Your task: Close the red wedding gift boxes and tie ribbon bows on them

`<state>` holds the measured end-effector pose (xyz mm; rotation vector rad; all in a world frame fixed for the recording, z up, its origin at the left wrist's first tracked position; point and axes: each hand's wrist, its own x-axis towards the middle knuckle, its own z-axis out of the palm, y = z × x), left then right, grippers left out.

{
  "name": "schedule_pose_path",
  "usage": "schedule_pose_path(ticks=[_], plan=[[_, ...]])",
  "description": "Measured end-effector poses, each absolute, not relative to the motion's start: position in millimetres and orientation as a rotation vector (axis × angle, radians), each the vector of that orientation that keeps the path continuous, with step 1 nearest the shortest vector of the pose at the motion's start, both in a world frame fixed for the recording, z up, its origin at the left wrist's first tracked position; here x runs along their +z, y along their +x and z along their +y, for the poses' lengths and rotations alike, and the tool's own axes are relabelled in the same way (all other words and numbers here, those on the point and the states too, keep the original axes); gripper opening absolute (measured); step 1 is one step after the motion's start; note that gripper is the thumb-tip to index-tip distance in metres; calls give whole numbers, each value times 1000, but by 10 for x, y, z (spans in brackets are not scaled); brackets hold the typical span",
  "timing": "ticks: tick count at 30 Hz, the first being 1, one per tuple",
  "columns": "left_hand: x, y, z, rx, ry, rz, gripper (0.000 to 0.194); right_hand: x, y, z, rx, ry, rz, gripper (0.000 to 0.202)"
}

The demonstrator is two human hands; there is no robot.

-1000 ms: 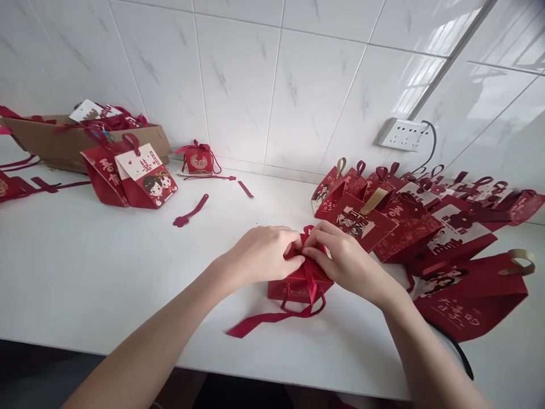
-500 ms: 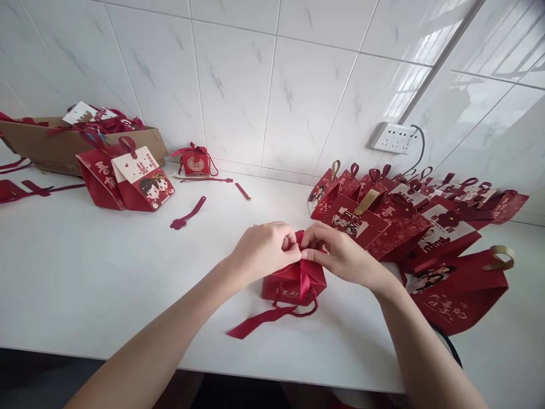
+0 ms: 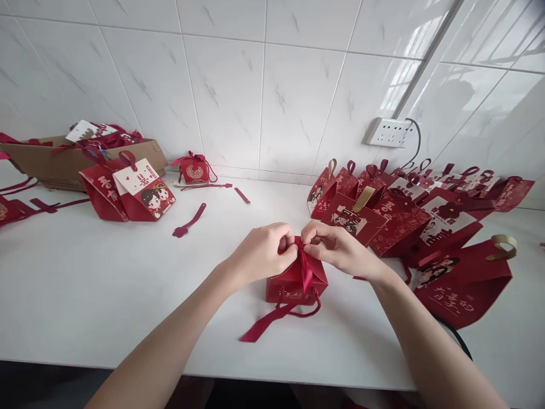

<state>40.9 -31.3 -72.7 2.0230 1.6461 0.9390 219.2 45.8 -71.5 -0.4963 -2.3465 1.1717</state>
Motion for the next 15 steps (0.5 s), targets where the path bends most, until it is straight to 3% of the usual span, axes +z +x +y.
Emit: schedule_pose_path(ticks=[7, 12, 15], plan=[[-773, 451, -274, 1270, 1779, 1829, 10, -723, 2170, 440, 1247, -441, -2368, 11], [-713, 325, -226, 1627, 1457, 1582, 18, -660, 2170, 351, 1200, -562, -2397, 9], [-644, 214, -201, 1643, 1280, 1361, 22, -636, 2150, 282, 1099, -684, -2416, 4]])
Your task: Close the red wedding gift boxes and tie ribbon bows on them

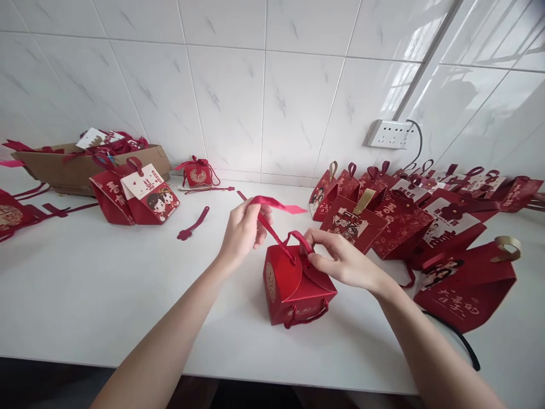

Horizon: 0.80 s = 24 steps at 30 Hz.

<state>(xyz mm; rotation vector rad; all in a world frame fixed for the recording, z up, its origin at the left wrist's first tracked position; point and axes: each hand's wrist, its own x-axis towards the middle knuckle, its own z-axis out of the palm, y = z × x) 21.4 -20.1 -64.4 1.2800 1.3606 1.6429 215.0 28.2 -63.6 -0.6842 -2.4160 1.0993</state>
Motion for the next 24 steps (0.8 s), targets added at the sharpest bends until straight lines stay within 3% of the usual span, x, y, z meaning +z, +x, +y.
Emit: schedule_pose_path(ticks=[4, 13, 21, 24], plan=[[-554, 116, -196, 1564, 1270, 1229, 19, -627, 2122, 241, 1142, -648, -2356, 8], [-74, 51, -83, 1686, 1313, 1196, 27, -407, 2156, 436, 1723, -386, -1751, 28], [329, 176, -127, 1295, 1481, 1194, 39, 95, 2075, 512, 1595, -236, -1855, 25], [348, 202, -176, 1284, 1503, 1115, 33, 175, 2051, 452, 1481, -229, -1923, 21]])
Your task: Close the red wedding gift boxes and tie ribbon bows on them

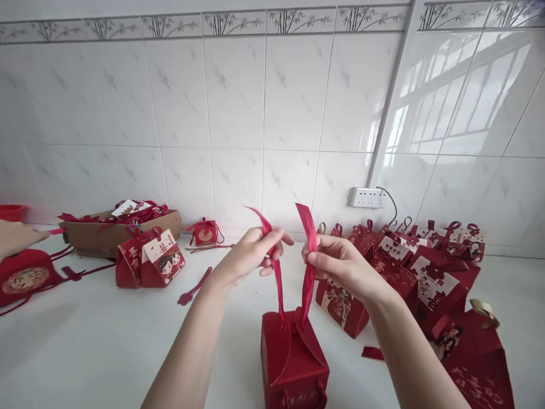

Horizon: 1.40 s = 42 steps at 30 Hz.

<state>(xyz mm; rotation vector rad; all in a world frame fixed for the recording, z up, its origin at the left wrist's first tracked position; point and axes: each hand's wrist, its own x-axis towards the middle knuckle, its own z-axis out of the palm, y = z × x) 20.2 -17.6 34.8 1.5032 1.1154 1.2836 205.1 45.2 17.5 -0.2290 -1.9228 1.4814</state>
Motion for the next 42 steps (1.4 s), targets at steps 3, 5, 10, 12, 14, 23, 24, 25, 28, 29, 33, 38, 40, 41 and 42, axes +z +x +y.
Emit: schedule_pose_path(ticks=[3, 5, 10, 12, 14, 23, 24, 25, 28, 29, 33, 38, 40, 41, 42], plan=[[347, 203, -254, 1259, 1596, 905, 20, 209, 2073, 364, 1312, -296, -1998, 18], [354, 203, -308, 1219, 1651, 824, 29, 231, 2115, 318, 1207, -341, -2019, 17], [380, 237, -332, 1257, 1769, 1062, 17, 284, 2209, 280, 957, -479, -2054, 24], [375, 247, -299, 1285, 1834, 1144, 19, 288, 2216, 278, 885, -530, -2054, 27], [358, 250, -264, 1340, 1891, 1226, 23, 280, 2209, 274, 840, -559, -2017, 28], [322, 285, -232, 1314, 1919, 1225, 27, 262, 2172, 274, 863, -549, -1907, 26], [321, 287, -231, 1322, 1894, 1207, 26, 261, 2167, 280, 895, -524, -1904, 26], [319, 288, -229, 1335, 1863, 1192, 26, 258, 2162, 286, 929, -498, -1901, 26], [303, 279, -218, 1383, 1766, 1154, 25, 244, 2140, 298, 993, -448, -1904, 28], [297, 276, -214, 1393, 1742, 1144, 26, 241, 2132, 297, 991, -438, -1910, 28], [280, 288, -214, 1406, 1702, 1123, 22, 236, 2097, 275, 930, -409, -1958, 28], [269, 347, -267, 1383, 1771, 1256, 18, 216, 2067, 273, 923, -416, -2038, 25], [263, 369, -298, 1369, 1797, 1314, 14, 208, 2071, 273, 945, -400, -2060, 21], [261, 377, -313, 1355, 1802, 1337, 12, 206, 2077, 270, 968, -375, -2074, 18], [260, 385, -326, 1343, 1801, 1358, 12, 206, 2085, 265, 1000, -338, -2090, 16]])
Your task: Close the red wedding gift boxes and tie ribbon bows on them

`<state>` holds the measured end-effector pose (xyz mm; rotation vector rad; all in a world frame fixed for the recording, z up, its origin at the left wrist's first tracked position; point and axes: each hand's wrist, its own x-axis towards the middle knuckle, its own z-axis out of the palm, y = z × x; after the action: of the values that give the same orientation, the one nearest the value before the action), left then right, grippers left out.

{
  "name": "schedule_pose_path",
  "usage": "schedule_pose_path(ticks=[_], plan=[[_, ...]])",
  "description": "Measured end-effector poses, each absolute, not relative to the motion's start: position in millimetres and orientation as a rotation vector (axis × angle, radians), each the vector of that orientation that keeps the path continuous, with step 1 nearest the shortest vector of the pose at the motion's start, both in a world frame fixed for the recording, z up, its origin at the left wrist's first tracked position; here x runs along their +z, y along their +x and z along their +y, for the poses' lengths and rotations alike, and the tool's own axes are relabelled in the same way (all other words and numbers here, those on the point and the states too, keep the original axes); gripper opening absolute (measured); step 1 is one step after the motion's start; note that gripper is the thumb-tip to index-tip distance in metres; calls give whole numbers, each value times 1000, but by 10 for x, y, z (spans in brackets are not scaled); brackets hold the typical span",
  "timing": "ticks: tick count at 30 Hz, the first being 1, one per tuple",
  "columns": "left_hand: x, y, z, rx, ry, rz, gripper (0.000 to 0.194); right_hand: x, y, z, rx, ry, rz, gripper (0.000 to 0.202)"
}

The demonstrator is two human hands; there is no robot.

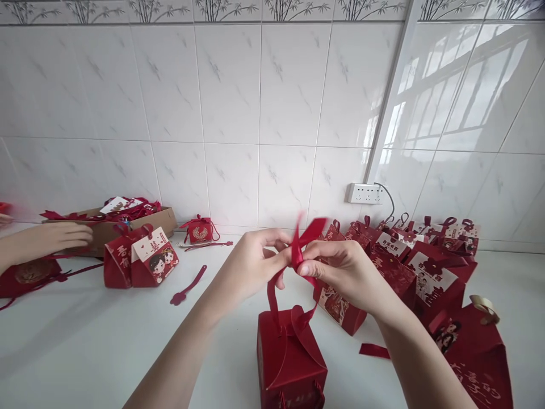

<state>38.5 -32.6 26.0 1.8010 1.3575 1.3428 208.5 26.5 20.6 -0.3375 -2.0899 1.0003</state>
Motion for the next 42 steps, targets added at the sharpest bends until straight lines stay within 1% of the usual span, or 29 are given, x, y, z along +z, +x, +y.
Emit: schedule_pose_path(ticks=[4, 8, 11, 14, 18, 20, 22, 25, 29, 32, 36, 42], plan=[[268, 398, -355, 1311, 1781, 1382, 14, 214, 2108, 238, 1140, -234, -2126, 15], [275, 383, -357, 1273, 1794, 1369, 11, 217, 2088, 238, 1070, -447, -2080, 24], [266, 358, -355, 1269, 1780, 1321, 14, 216, 2071, 249, 998, -589, -2055, 32], [270, 335, -370, 1207, 1812, 1307, 17, 220, 2071, 255, 950, -702, -2032, 32], [319, 336, -418, 1086, 1906, 1249, 15, 231, 2074, 259, 1013, -650, -2017, 30], [342, 350, -431, 1098, 1929, 1220, 22, 233, 2071, 260, 1058, -623, -2009, 27], [351, 363, -428, 1142, 1920, 1256, 33, 230, 2065, 258, 1057, -600, -1996, 26], [343, 366, -399, 1186, 1883, 1303, 39, 215, 2061, 252, 951, -548, -1985, 22], [330, 329, -345, 1200, 1758, 1275, 35, 195, 2085, 228, 750, -435, -1981, 13], [324, 296, -315, 1240, 1667, 1266, 35, 202, 2126, 189, 516, -383, -2068, 3], [322, 278, -306, 1246, 1656, 1283, 34, 227, 2165, 145, 263, -315, -2241, 9], [315, 267, -318, 1281, 1717, 1406, 38, 224, 2129, 129, 196, -268, -2337, 10]])
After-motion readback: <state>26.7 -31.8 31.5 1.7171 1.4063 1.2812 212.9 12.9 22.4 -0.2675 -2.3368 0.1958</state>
